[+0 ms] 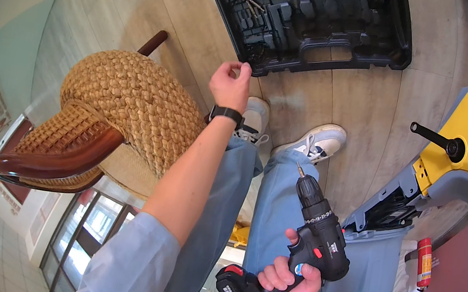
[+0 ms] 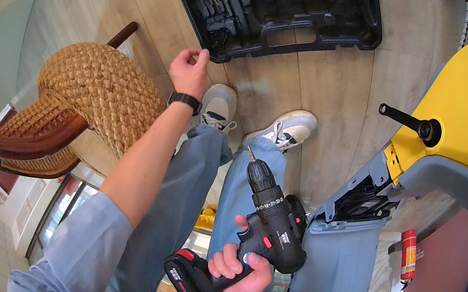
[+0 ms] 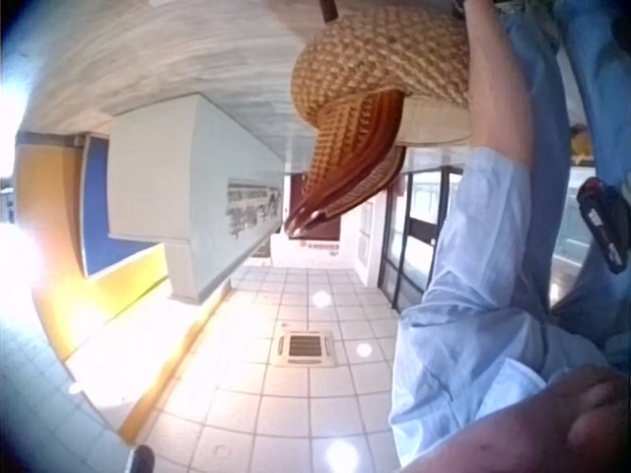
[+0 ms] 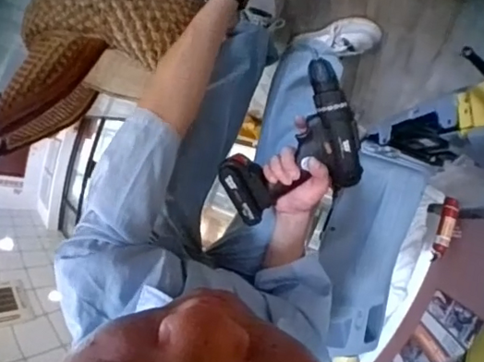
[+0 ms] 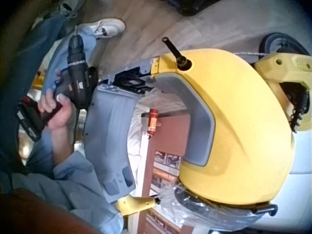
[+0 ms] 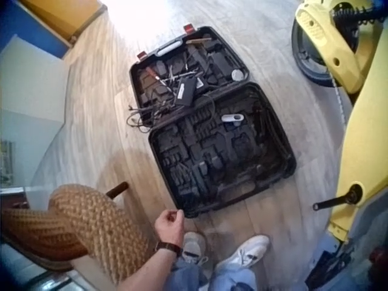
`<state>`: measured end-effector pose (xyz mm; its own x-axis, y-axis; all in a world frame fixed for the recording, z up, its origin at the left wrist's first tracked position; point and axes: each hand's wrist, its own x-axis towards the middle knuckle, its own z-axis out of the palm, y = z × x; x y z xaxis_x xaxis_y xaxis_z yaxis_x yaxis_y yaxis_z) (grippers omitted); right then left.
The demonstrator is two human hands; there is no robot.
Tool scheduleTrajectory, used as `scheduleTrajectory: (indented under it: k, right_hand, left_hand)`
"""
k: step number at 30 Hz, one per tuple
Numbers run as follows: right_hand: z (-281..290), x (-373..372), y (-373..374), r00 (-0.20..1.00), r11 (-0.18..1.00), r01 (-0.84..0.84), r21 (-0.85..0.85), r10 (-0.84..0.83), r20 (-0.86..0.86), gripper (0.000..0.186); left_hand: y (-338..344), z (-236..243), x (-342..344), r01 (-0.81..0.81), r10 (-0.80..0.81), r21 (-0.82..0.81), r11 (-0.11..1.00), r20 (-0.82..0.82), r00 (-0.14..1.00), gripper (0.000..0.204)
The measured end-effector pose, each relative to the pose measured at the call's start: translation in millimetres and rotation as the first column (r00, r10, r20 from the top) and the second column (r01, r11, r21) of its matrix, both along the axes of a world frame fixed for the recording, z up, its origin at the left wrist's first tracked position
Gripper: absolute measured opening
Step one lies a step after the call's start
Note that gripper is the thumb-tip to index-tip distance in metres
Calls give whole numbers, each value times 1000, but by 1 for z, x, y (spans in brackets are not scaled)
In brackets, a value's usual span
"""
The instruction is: Repairing and reassembling panels on an electric scooter using a power drill.
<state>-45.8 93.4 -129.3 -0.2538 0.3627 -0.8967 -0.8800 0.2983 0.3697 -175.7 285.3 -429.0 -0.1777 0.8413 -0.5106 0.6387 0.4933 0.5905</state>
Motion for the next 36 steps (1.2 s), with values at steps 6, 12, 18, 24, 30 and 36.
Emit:
scheduleTrajectory:
  k: [6, 12, 18, 24, 30, 36]
  right_hand:
    - [-2, -2, 1, 999, 999, -32, 28, 31, 14, 64]
    - [1, -1, 3, 1000, 1000, 12, -1, -12, -12, 66]
    - [1, -1, 5, 999, 1000, 29, -11, -29, -15, 65]
    - [3, -1, 5, 1000, 1000, 18, -20, -18, -4, 65]
    - [-2, -3, -3, 1000, 999, 17, 47, -17, 6, 60]
    - [1, 1, -1, 1000, 1000, 4, -19, -3, 16, 60]
  left_hand:
    - [33, -22, 0, 528, -466, -64, 847, -569, 678, 17]
    - [44, -28, 7, 545, -522, -159, 823, -590, 616, 15]
    - [43, -32, 8, 587, -552, -166, 792, -603, 575, 9]
    - [47, -31, 13, 601, -577, -190, 777, -596, 558, 8]
    - [51, -31, 5, 411, -427, -121, 904, -332, 841, 10]
    - [45, 24, 12, -221, 656, -633, 742, 617, 435, 9]
